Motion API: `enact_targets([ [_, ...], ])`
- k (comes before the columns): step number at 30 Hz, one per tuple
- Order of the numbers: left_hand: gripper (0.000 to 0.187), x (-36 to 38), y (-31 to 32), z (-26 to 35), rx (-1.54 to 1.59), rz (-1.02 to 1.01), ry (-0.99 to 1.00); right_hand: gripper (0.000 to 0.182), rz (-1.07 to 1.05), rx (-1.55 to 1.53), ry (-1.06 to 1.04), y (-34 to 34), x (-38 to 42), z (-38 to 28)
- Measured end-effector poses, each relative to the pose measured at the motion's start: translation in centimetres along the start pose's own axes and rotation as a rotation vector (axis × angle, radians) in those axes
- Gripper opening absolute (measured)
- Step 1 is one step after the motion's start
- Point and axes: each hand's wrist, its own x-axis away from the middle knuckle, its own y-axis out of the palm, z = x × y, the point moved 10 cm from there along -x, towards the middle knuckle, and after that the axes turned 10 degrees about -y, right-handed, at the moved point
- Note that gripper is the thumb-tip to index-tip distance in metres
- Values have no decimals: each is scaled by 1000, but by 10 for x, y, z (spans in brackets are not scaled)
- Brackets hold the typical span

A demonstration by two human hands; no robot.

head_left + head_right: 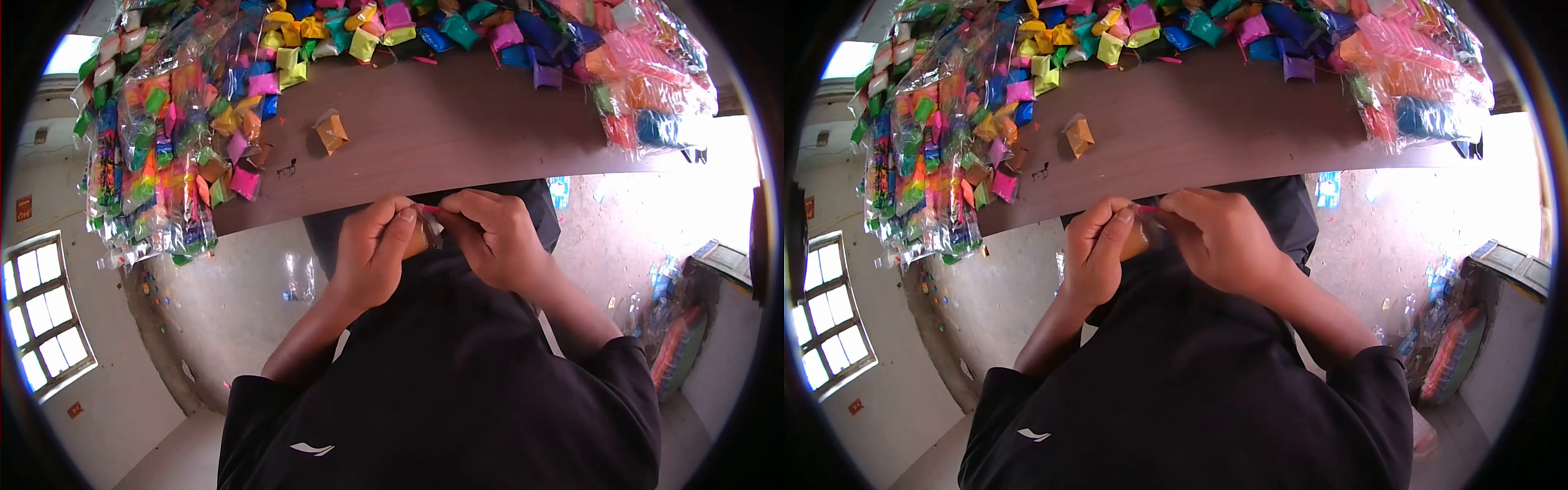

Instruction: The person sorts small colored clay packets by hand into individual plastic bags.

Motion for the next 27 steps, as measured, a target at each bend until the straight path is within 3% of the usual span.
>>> enact_targets([
  [3, 22, -1, -3, 5, -12, -4, 13, 4, -123, -6, -23, 0, -4, -6],
  [9, 22, 0, 1, 7, -27, -32, -7, 3, 11, -18, 37, -3, -2, 0],
  [13, 21, -1, 1, 7, -13, 12, 27, 4, -45, -55, 72, -2, 0, -1],
  [16, 21, 1, 1, 16, -70, 42, 102, 11, -33, -137, 149, 1, 6, 9],
  [18, 21, 1, 4, 17, -103, 13, 73, 16, -101, -365, 450, 17, 21, 33],
  [21, 21, 1, 3, 19, -122, 24, 85, 21, -72, -592, 489, 29, 26, 37],
  [27, 21, 0, 4, 13, -41, -24, 37, 18, -15, -683, 473, 36, 31, 45],
])
